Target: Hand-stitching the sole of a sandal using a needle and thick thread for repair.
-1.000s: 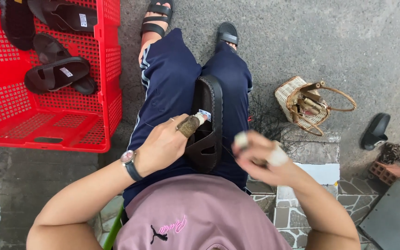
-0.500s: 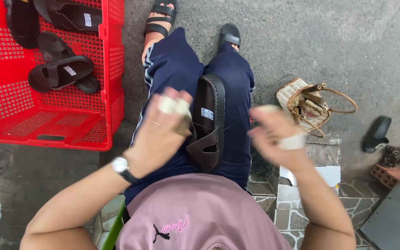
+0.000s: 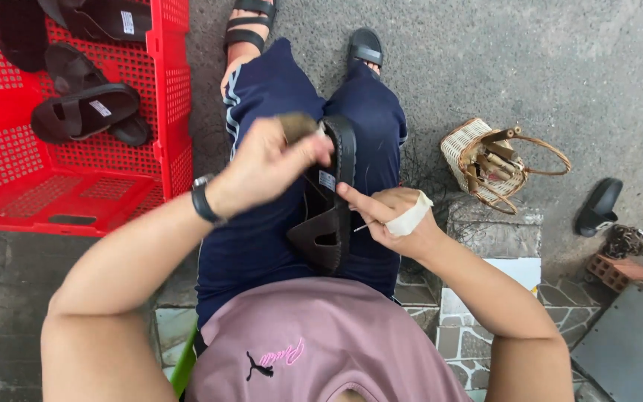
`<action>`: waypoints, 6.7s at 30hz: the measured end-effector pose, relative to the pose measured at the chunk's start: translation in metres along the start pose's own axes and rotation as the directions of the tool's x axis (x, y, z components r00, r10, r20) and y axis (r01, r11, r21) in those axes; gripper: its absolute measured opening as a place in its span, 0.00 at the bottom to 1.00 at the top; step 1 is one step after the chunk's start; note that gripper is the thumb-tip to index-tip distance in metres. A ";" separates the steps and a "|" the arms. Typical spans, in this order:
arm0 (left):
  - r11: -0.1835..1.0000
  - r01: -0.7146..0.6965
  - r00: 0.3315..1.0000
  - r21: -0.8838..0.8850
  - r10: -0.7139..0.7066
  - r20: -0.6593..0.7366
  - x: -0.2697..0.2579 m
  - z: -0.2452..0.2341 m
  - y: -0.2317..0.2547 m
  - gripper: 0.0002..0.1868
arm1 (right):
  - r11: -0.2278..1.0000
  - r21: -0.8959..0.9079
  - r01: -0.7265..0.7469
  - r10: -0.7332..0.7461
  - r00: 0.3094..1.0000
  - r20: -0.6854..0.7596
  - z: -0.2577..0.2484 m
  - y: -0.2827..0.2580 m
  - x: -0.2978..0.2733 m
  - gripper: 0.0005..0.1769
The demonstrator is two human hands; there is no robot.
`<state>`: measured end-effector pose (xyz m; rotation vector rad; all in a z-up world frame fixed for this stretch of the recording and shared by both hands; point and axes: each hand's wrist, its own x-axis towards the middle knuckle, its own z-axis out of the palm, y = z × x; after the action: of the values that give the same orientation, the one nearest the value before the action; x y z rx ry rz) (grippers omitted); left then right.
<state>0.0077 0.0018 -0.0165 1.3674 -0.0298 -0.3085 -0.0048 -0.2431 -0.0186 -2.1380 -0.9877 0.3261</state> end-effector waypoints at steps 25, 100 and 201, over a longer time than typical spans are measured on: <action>0.880 0.034 0.992 0.474 0.028 -0.123 -0.072 -0.008 0.033 0.15 | 0.865 -0.475 0.165 0.039 0.920 0.391 -0.051 -0.036 0.016 0.25; 0.984 0.166 0.981 0.060 -0.171 0.094 -0.036 0.024 0.055 0.07 | 0.803 0.553 -0.222 0.246 0.969 0.032 0.007 -0.026 0.010 0.04; 0.912 0.389 0.920 0.131 -0.393 0.003 -0.040 0.028 -0.013 0.21 | 0.887 -0.422 0.189 -0.022 0.929 0.370 -0.048 -0.020 0.018 0.19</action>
<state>-0.0389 -0.0180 -0.0164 1.4931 0.2073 -0.6736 0.0203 -0.2463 0.0307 -2.4783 -1.5090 0.4793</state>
